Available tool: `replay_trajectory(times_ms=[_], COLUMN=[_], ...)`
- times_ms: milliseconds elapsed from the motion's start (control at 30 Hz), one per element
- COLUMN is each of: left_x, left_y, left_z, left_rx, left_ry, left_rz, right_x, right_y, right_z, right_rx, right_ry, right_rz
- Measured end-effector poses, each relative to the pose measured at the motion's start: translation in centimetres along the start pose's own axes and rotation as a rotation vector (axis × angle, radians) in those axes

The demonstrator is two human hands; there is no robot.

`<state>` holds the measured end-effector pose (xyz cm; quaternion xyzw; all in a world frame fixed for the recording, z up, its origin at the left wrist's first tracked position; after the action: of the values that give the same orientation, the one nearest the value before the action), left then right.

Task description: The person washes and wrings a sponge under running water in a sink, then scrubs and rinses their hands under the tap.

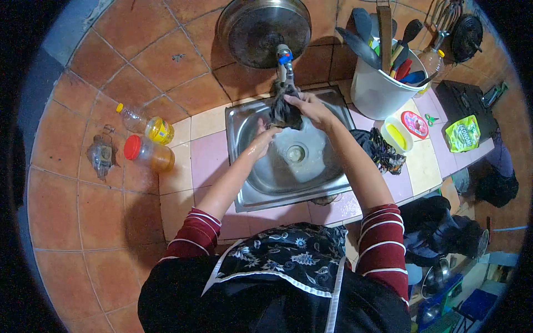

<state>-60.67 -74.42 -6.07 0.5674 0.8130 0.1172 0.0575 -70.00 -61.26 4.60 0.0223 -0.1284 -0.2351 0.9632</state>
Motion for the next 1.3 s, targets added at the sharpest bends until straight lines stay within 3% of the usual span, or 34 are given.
replay_trajectory(times_ms=[33, 67, 133, 167, 333, 567, 600, 667, 700, 733, 800, 833, 867, 933, 967, 1033, 1067, 1133, 1167, 1200, 1267, 1300], left_x=[0.4, 0.2, 1.8, 2.1, 0.2, -2.8, -2.9, -2.0, -1.0, 0.3, 2.5, 2.8, 2.3, 0.8, 1.0, 0.6, 1.0, 4.1, 5.1, 4.6, 4.9, 5.6], left_y=[-0.1, 0.5, 1.7, 1.7, 2.5, 1.2, 1.3, 0.4, 1.0, 1.7, 2.7, 1.9, 1.8, 1.5, 1.8, 2.3, 2.0, 2.2, 2.2, 0.2, -4.2, -4.0], left_z=[-0.9, -2.7, -5.4, -6.1, -8.7, -8.9, -9.1, -8.5, -9.1, -9.7, -10.6, -10.6, -11.1, -11.5, -11.5, -9.2, -8.8, -5.4, -5.8, -3.4, -1.2, -2.9], left_rx=[0.191, 0.197, 0.106, 0.2, 0.074, 0.044, 0.062, 0.077, 0.091, 0.112, 0.003, 0.092, 0.192, 0.169, 0.167, -0.145, -0.147, -0.665, -0.481, -0.482, -0.275, 0.239], left_ry=[0.166, 0.165, 0.26, 0.203, 0.463, 0.512, 0.471, 0.436, 0.399, 0.346, 0.347, 0.369, 0.297, 0.091, 0.092, 0.517, 0.519, 1.082, 1.133, 1.135, 1.656, 0.88], left_rz=[0.182, 0.18, 0.538, 0.571, 0.486, 0.507, 0.472, 0.456, 0.441, 0.474, 0.672, 0.753, 0.693, 0.471, 0.468, 0.072, 0.072, 0.33, 0.676, 0.675, 1.111, 0.889], right_x=[-0.4, -0.1, 0.7, 1.1, 0.2, -3.8, -3.4, -1.2, 0.5, -2.0, 2.6, 2.1, 1.2, -0.4, -1.0, -2.9, -2.4, 0.2, 1.1, 2.2, 5.2, 7.8], right_y=[-0.3, -0.3, 0.1, 0.1, 1.6, 4.1, 4.2, 3.6, 3.3, 1.3, 2.0, 1.2, 0.6, 0.2, -0.3, -0.9, -0.8, -0.4, -0.7, -0.7, -0.1, 0.8], right_z=[-0.2, 0.1, 0.6, 1.1, 3.2, 2.5, 3.0, 3.2, 3.6, 0.5, 2.8, 2.1, 1.8, 1.8, 1.1, -0.5, -0.4, 0.7, 0.7, 0.9, 0.9, 1.3], right_rx=[0.007, 0.003, -0.002, 0.019, -0.109, 0.022, 0.023, -0.042, -0.042, -0.167, -0.196, -0.152, -0.199, -0.039, -0.038, -0.155, -0.152, -0.34, -0.384, -0.435, -0.346, -0.428], right_ry=[0.037, 0.041, 0.108, 0.164, 0.166, 0.191, 0.193, -0.167, -0.02, 0.339, 0.725, 0.529, 0.538, 0.703, 0.701, 0.668, 0.668, 0.672, 0.672, 0.757, 0.883, 1.018], right_rz=[0.005, 0.009, 0.041, 0.096, -0.061, -0.342, -0.339, -0.162, -0.073, -0.197, -0.044, 0.052, 0.009, 0.062, 0.064, -0.117, -0.117, -0.15, -0.116, -0.105, -0.243, -0.246])
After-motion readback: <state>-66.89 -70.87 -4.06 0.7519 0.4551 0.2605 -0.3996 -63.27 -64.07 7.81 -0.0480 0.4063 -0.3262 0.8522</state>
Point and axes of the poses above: each hand's wrist, its own y-axis away from the middle knuckle, its own x-axis out of the palm, z = x × y, the point moved 5 cm from there along -y, towards the middle knuckle, and after that the axes turned 15 degrees about z, right-handed, at the moved point
